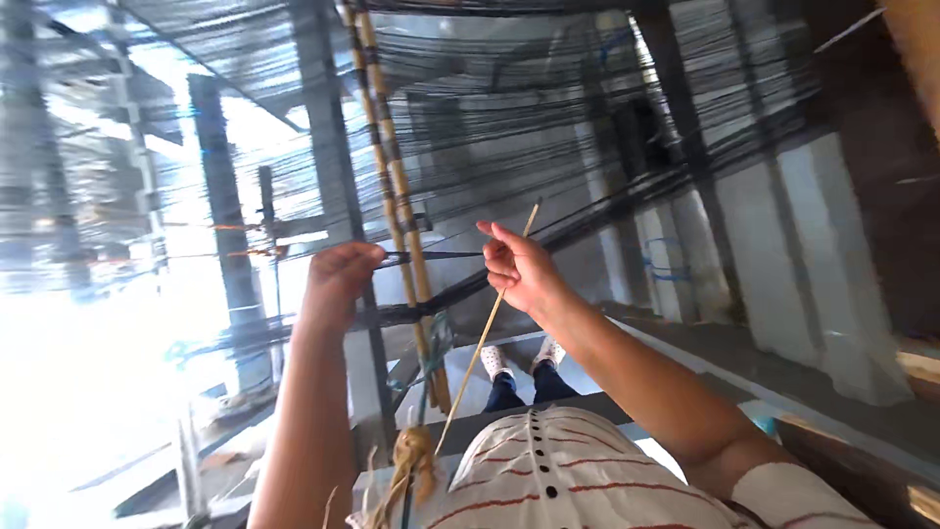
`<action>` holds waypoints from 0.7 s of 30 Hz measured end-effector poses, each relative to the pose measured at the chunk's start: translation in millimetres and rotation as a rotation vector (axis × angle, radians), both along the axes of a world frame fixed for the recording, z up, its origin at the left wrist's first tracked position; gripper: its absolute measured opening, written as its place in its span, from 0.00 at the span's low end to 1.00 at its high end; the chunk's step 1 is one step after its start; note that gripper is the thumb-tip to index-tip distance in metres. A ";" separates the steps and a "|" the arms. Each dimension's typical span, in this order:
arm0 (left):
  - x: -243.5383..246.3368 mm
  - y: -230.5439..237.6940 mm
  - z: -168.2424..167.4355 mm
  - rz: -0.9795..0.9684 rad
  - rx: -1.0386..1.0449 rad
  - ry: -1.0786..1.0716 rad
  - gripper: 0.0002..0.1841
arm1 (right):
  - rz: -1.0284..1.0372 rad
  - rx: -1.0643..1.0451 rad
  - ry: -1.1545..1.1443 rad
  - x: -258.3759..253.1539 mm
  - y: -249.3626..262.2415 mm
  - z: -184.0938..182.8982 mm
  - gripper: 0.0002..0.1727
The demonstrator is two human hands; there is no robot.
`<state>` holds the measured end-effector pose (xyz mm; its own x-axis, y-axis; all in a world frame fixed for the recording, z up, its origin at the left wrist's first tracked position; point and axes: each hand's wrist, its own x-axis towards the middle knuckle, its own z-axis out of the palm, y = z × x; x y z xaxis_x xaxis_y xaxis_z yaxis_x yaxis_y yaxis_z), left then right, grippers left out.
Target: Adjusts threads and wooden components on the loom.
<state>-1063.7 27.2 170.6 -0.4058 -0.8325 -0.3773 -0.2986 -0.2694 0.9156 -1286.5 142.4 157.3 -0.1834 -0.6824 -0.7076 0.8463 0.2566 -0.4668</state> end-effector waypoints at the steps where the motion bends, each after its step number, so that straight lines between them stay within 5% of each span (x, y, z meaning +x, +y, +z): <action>1: 2.1 -0.6 -0.6 -0.012 0.000 0.001 0.12 | 0.033 0.006 0.019 5.8 -6.2 1.1 0.17; 17: -7.6 -4.9 7.5 -0.083 0.060 -0.036 0.08 | 0.134 -0.313 0.000 3.5 -10.6 -0.1 0.21; 21: -7.9 -3.1 7.4 -0.115 -0.055 -0.076 0.06 | 0.165 -0.384 -0.079 5.1 -7.5 -0.9 0.18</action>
<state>-1071.6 24.1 178.0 -0.4719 -0.8022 -0.3657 -0.3942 -0.1790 0.9014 -1281.5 134.9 156.5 -0.0047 -0.9150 -0.4034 0.8457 0.2116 -0.4899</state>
